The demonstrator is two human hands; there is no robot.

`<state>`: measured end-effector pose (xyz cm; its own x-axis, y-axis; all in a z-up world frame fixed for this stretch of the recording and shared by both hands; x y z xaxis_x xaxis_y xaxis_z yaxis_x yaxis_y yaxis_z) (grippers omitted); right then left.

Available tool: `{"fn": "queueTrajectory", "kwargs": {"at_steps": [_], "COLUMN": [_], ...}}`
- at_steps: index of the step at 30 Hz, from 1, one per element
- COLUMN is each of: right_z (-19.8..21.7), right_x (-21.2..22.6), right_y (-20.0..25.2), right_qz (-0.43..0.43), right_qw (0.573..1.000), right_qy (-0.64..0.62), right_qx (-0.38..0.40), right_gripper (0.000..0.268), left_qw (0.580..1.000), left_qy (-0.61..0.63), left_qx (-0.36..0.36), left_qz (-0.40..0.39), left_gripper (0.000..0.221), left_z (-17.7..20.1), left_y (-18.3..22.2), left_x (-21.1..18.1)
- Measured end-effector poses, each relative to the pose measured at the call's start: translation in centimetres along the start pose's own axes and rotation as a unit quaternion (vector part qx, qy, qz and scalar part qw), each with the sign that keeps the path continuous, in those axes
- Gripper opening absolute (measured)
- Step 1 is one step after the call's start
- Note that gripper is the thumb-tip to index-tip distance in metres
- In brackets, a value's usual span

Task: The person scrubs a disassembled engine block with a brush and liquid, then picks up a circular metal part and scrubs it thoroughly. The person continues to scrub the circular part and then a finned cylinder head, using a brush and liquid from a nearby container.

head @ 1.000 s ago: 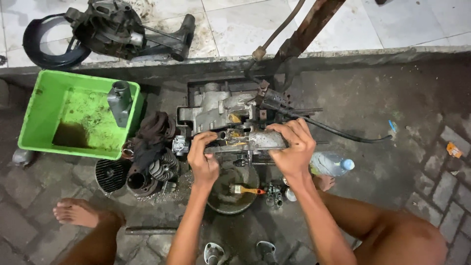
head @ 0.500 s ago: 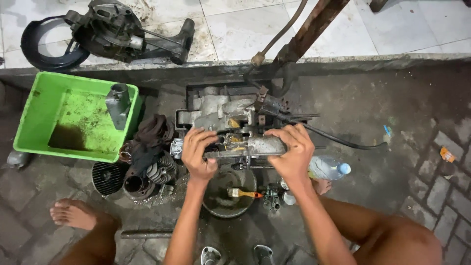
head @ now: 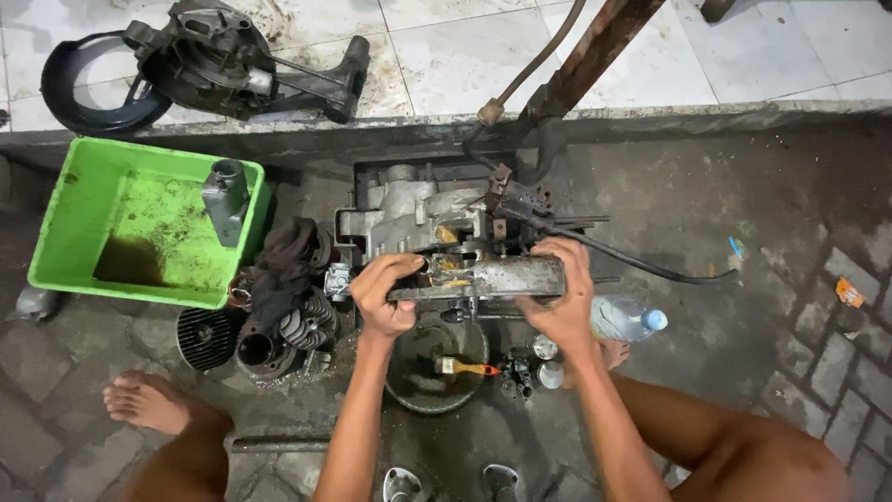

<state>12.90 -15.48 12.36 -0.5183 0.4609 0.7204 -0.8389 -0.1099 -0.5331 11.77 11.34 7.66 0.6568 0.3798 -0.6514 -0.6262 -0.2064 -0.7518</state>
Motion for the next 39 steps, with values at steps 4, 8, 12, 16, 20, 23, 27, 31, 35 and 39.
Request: {"fn": "queueTrajectory", "kwargs": {"at_steps": [4, 8, 12, 16, 20, 23, 27, 31, 35, 39], "right_z": [-1.0, -1.7, -2.3, -3.1, -3.8, -3.8, -3.9, -3.5, -4.9, -4.9], "right_x": [-0.5, -1.0, -0.7, -2.3, -8.2, -9.2, -7.8, -5.5, -7.4, -7.0], "right_y": [-0.3, 0.2, -0.4, -0.3, 2.9, 3.4, 2.4, 0.6, 1.6, 1.7], "right_qz": [-0.024, -0.052, -0.075, -0.073, -0.142, -0.153, -0.151, -0.149, -0.211, -0.179], "right_qw": [0.999, 0.998, 0.996, 0.995, 0.982, 0.982, 0.985, 0.985, 0.976, 0.983], "right_qy": [-0.036, -0.009, 0.006, 0.016, -0.073, -0.054, 0.019, 0.072, -0.013, -0.039], "right_qx": [0.022, 0.027, 0.051, 0.067, 0.103, 0.102, 0.077, 0.054, 0.05, -0.003], "right_gripper": [0.051, 0.066, 0.084, 0.081, 0.125, 0.129, 0.117, 0.11, 0.112, 0.106], "left_qw": [0.999, 0.993, 0.954, 0.902, 0.863, 0.864, 0.871, 0.877, 0.882, 0.89], "left_qy": [0.024, 0.064, 0.134, 0.212, 0.272, 0.249, 0.21, 0.201, 0.197, 0.2], "left_qx": [0.034, 0.08, 0.223, 0.318, 0.378, 0.387, 0.393, 0.387, 0.38, 0.362], "left_qz": [0.018, 0.061, 0.148, 0.199, 0.197, 0.207, 0.206, 0.202, 0.195, 0.191], "left_gripper": [0.078, 0.093, 0.124, 0.144, 0.134, 0.135, 0.141, 0.138, 0.133, 0.129], "left_z": [-0.3, -0.2, -1.4, -2.2, -2.6, -2.7, -2.7, -2.9, -2.5, -2.7], "left_y": [-0.4, -3.3, -4.2, -3.7, -3.7, -2.7, -2.5, -2.5, -2.0, -3.0], "left_x": [0.5, -1.5, -0.5, 1.6, 1.3, 2.5, 3.5, 3.8, 4.4, 3.2]}}
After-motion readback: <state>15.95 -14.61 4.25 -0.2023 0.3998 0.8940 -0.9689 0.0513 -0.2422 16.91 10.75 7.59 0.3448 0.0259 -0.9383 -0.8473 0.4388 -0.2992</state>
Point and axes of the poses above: each hand's wrist, its own y-axis away from the middle knuckle, its own z-axis out of the back of the hand, x = y × z, the point moved 7 cm from there along -y, towards the middle knuckle
